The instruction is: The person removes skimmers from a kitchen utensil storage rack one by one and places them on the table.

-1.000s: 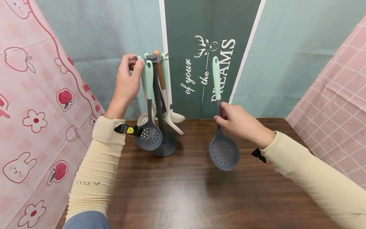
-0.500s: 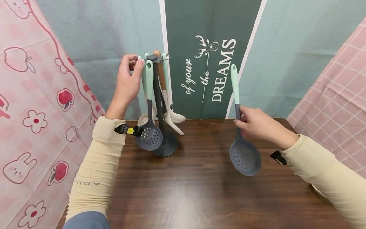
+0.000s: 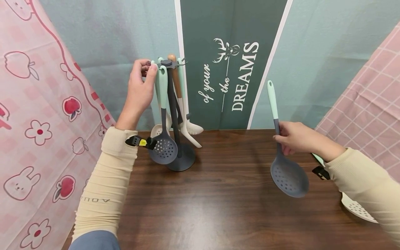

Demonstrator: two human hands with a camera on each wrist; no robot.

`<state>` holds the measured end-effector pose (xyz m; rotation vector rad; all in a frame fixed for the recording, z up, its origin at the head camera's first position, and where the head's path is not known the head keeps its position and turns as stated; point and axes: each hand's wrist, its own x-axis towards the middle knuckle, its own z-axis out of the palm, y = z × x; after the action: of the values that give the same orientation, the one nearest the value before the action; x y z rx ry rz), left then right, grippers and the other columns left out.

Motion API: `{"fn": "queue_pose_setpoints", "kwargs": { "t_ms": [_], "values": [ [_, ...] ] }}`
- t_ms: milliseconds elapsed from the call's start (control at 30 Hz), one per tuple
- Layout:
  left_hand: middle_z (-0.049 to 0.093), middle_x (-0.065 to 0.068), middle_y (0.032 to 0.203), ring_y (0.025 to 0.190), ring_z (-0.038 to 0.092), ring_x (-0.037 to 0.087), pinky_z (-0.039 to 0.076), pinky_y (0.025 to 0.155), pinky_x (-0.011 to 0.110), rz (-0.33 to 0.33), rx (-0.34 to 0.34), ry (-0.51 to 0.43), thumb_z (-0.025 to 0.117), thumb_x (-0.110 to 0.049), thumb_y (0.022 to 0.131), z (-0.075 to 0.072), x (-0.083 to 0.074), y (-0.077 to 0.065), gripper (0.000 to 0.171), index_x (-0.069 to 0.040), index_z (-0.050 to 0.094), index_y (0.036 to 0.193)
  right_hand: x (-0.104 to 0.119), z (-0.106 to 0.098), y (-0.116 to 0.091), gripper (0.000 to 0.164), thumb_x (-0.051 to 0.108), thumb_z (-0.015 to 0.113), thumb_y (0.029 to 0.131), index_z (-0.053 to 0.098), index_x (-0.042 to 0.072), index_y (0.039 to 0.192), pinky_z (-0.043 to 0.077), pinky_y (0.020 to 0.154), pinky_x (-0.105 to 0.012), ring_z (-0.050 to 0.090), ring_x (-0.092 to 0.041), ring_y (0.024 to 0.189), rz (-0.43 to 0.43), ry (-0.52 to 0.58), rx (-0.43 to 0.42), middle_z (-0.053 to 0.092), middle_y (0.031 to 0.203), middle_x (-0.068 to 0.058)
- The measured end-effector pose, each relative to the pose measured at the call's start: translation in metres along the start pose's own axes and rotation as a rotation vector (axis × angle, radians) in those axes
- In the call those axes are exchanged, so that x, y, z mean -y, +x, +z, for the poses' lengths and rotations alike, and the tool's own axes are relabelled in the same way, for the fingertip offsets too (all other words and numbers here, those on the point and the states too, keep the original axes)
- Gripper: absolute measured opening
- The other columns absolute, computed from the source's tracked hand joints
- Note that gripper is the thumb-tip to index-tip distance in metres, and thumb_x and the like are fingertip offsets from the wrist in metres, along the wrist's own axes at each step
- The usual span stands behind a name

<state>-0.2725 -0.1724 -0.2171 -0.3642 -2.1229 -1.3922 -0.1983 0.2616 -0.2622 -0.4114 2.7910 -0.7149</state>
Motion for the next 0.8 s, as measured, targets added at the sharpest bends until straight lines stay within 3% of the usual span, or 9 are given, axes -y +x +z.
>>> {"fn": "queue_pose_setpoints", "kwargs": {
  "t_ms": [367,800],
  "values": [
    [0.051,0.0,0.114,0.103,0.042,0.009,0.035,0.086,0.027,0.009,0.0,-0.019,0.048,-0.035,0.106,0.001,-0.002,0.001,0.033,-0.009,0.05,0.126,-0.03,-0.006,-0.009,0.017,0.009,0.055,0.101,0.047,-0.006,0.098,0.057,0.051,-0.036,0.067,-0.022,0.054,0.072,-0.034,0.048,0.063,0.063,-0.005],
    [0.051,0.001,0.115,0.103,0.042,0.01,0.036,0.086,0.027,0.0,0.004,-0.012,0.048,-0.036,0.106,0.001,-0.002,0.0,0.034,-0.009,0.05,0.127,-0.071,0.006,-0.015,0.017,0.007,0.05,0.101,0.046,-0.009,0.096,0.056,0.049,-0.036,0.066,-0.02,0.05,0.15,-0.031,0.163,0.062,0.06,-0.005]
  ]
}}
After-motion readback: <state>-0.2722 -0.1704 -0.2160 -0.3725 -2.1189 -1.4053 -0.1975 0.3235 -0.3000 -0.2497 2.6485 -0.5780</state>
